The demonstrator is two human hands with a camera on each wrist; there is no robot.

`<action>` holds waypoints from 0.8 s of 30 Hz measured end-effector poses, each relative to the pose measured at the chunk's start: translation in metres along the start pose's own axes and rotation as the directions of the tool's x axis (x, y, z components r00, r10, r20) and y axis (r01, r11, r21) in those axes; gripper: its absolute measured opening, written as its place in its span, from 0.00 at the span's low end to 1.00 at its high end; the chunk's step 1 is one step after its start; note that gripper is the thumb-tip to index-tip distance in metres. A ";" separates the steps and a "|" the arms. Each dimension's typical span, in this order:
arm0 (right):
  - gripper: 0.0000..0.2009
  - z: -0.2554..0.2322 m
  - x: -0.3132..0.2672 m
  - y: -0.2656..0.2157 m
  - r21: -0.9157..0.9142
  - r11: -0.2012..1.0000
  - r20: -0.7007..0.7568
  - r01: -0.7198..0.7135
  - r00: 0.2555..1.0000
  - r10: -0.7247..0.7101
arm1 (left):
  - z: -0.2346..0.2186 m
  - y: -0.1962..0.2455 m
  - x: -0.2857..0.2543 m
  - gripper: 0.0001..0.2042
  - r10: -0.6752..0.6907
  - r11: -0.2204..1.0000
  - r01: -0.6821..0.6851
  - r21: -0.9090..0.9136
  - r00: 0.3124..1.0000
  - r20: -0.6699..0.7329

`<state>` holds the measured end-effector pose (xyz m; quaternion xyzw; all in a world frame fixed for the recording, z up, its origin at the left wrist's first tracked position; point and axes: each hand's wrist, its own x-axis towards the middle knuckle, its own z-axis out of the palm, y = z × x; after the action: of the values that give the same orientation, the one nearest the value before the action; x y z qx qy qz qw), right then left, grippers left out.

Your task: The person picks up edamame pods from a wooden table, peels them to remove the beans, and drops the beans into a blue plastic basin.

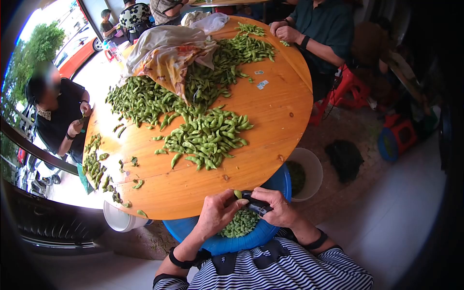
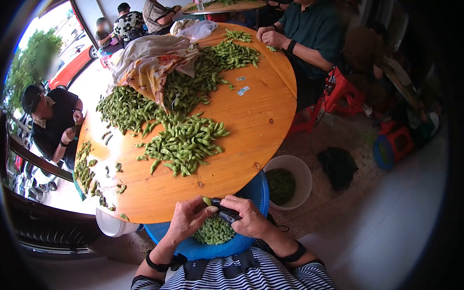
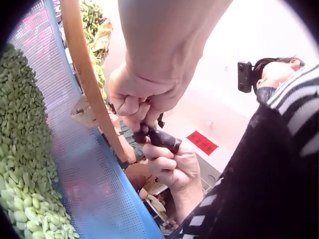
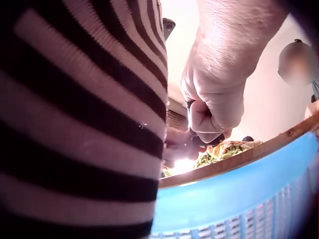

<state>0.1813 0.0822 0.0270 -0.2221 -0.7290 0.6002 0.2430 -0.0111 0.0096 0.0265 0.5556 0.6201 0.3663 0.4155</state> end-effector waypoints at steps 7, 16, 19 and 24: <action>0.23 0.008 -0.001 0.000 -0.160 0.987 -0.072 -0.008 0.997 -0.003 | 0.008 -0.011 -0.004 0.12 0.101 0.974 -0.094 -0.206 0.995 0.022; 0.26 0.034 0.000 -0.007 -0.417 0.907 -0.192 0.055 0.970 -0.147 | 0.019 -0.013 -0.009 0.15 -0.167 0.722 0.136 -0.678 0.986 0.019; 0.22 0.020 -0.001 -0.012 -0.339 0.941 -0.164 0.001 0.985 -0.060 | 0.023 -0.013 -0.012 0.16 -0.233 0.656 0.220 -0.722 0.969 0.084; 0.16 -0.047 -0.027 -0.014 -0.499 0.854 -0.327 -0.150 0.945 -0.026 | -0.012 0.000 -0.022 0.15 0.149 0.989 -0.139 -0.053 0.905 0.398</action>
<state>0.2315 0.0993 0.0459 -0.3977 -0.8060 0.3453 0.2702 -0.0218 -0.0121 0.0333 0.6580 0.4749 0.2817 0.5121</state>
